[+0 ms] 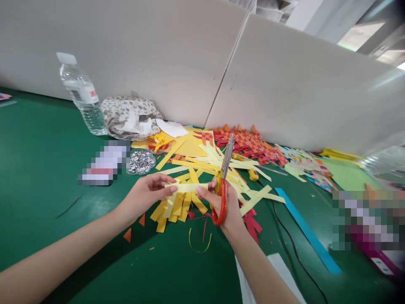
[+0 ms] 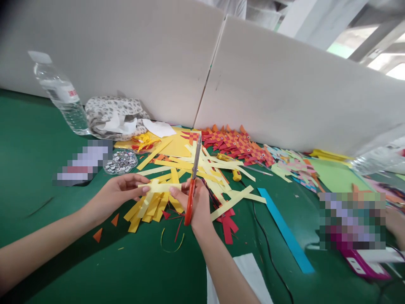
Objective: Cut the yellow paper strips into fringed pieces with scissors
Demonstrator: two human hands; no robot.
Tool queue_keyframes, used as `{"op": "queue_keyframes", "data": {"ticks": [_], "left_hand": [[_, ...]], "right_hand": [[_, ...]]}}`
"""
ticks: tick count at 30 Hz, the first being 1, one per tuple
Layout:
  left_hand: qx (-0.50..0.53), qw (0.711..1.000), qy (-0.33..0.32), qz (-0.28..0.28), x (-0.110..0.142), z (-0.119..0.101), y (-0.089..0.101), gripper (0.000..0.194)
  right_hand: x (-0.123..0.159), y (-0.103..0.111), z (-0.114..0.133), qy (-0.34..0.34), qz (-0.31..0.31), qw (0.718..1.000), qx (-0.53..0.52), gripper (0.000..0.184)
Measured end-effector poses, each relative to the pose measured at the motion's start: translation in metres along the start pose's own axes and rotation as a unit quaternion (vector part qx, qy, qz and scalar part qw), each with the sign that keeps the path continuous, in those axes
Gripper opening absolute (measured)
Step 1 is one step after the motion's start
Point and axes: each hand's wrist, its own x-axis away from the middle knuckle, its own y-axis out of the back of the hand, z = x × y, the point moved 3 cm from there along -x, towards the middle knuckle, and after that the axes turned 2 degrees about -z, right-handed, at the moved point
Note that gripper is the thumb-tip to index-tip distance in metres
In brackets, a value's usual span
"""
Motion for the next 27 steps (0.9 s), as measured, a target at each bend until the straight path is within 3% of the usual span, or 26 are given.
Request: {"op": "queue_keyframes", "data": {"ticks": [9,27], "left_hand": [[0.009,1.000,0.013,0.011,-0.0015,0.0022,0.0010,0.028],[0.019,1.000,0.007,0.002,-0.0023,0.0044,0.0039,0.023]], "right_hand": [[-0.0008,0.0014,-0.0020,0.002,-0.012,0.998,-0.055,0.039],[-0.0024,0.0049,-0.0020,0.017,-0.030,0.999,-0.042,0.035]]}}
